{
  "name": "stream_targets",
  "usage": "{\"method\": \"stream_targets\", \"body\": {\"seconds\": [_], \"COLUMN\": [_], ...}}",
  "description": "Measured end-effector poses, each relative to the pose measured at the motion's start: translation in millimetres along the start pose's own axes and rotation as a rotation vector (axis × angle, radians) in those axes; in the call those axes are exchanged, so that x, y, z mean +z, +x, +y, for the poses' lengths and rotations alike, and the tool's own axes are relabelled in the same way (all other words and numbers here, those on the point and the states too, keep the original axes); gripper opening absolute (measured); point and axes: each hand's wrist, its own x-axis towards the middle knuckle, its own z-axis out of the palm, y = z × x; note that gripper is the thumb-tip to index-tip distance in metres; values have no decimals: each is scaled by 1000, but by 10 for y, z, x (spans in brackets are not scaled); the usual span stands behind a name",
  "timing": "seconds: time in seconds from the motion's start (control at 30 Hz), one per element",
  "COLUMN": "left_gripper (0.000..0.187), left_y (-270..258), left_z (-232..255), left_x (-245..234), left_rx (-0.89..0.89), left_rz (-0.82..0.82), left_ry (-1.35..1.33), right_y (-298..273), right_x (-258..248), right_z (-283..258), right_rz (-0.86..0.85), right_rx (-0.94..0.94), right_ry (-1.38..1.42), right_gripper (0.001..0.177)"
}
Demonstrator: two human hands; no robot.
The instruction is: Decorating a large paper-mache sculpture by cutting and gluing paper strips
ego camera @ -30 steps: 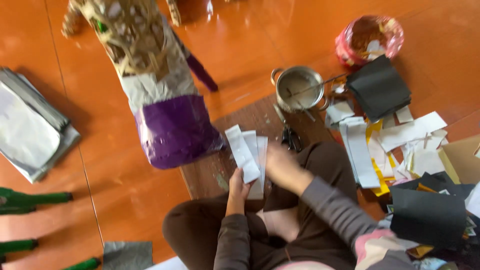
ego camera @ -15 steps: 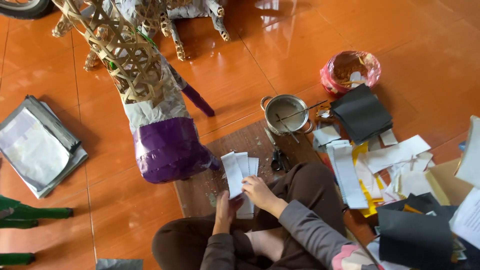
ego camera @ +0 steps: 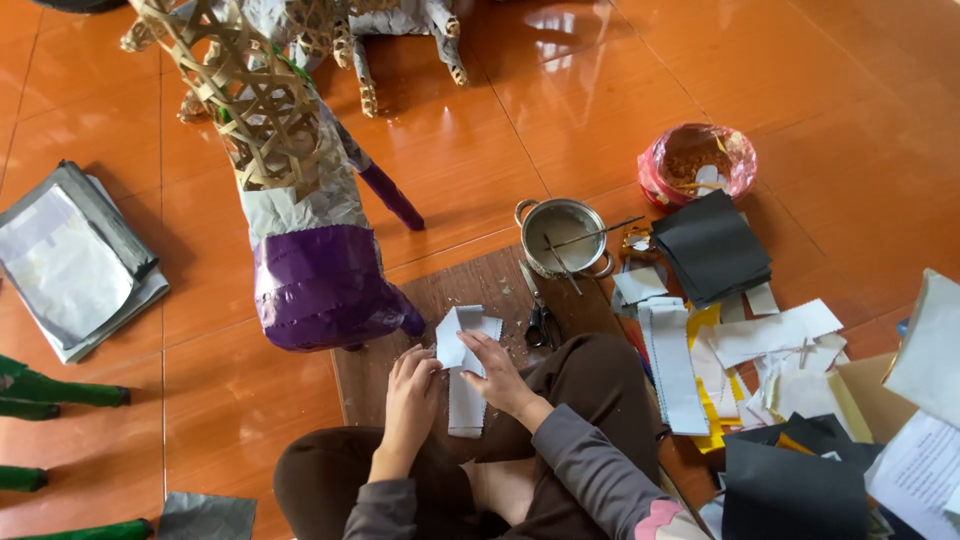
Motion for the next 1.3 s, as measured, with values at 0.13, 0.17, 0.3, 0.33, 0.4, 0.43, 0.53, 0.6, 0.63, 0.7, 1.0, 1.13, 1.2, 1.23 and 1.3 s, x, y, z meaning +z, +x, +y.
{"method": "stream_targets", "body": {"seconds": [0.13, 0.17, 0.3, 0.33, 0.4, 0.43, 0.53, 0.6, 0.63, 0.7, 1.0, 1.13, 1.2, 1.23, 1.3], "left_gripper": [6, 6, 6, 5, 9, 14, 16, 13, 11, 10, 6, 11, 4, 5, 13], "left_y": [102, 91, 27, 14, -46, -74, -127, -177, -202, -228, -257, -244, -180, -151, -15], "left_z": [390, 439, 606, 636, 645, 649, 686, 661, 649, 663, 777, 925, 1134, 1240, 1512], "left_x": [-501, -584, -841, -894, -940, -963, -1056, -1083, -1097, -1149, -1246, -1250, -1271, -1280, -1373], "left_rx": [89, 87, 61, 58, 47, 36, 4, -18, -39, -62, -61, -11, 69, 152, 255], "left_rz": [14, 20, 118, 152, 185, 216, 262, 281, 297, 290, 154, -67, -145, -221, -246], "left_ry": [-50, -46, -129, -161, -165, -167, -215, -227, -238, -250, -326, -571, -637, -704, -770], "right_y": [-1, 9, 8, 13, 5, 3, 10, 16, 18, 17, 91, 268, 107, 22, -121], "right_x": [59, 54, 13, 3, 26, 36, 7, -18, -29, -27, -454, -1298, -1664, -1848, -1921], "right_z": [87, 91, 87, 81, 153, 189, 156, 146, 141, 141, -184, -1126, -1400, -1536, -2426], "right_rz": [82, 78, 66, 74, 84, 96, 160, 159, 160, 167, 29, -184, -371, -561, -190], "right_rx": [134, 128, 336, 430, 458, 485, 417, 438, 460, 451, 439, -125, -5, 117, 129], "right_ry": [94, 96, 253, 361, 499, 640, 823, 840, 858, 849, 834, 819, 883, 938, 654], "right_gripper": [57, 57, 23, 22, 19, 17, 17, 16, 15, 13, 22, 11, 20, 32, 25]}}
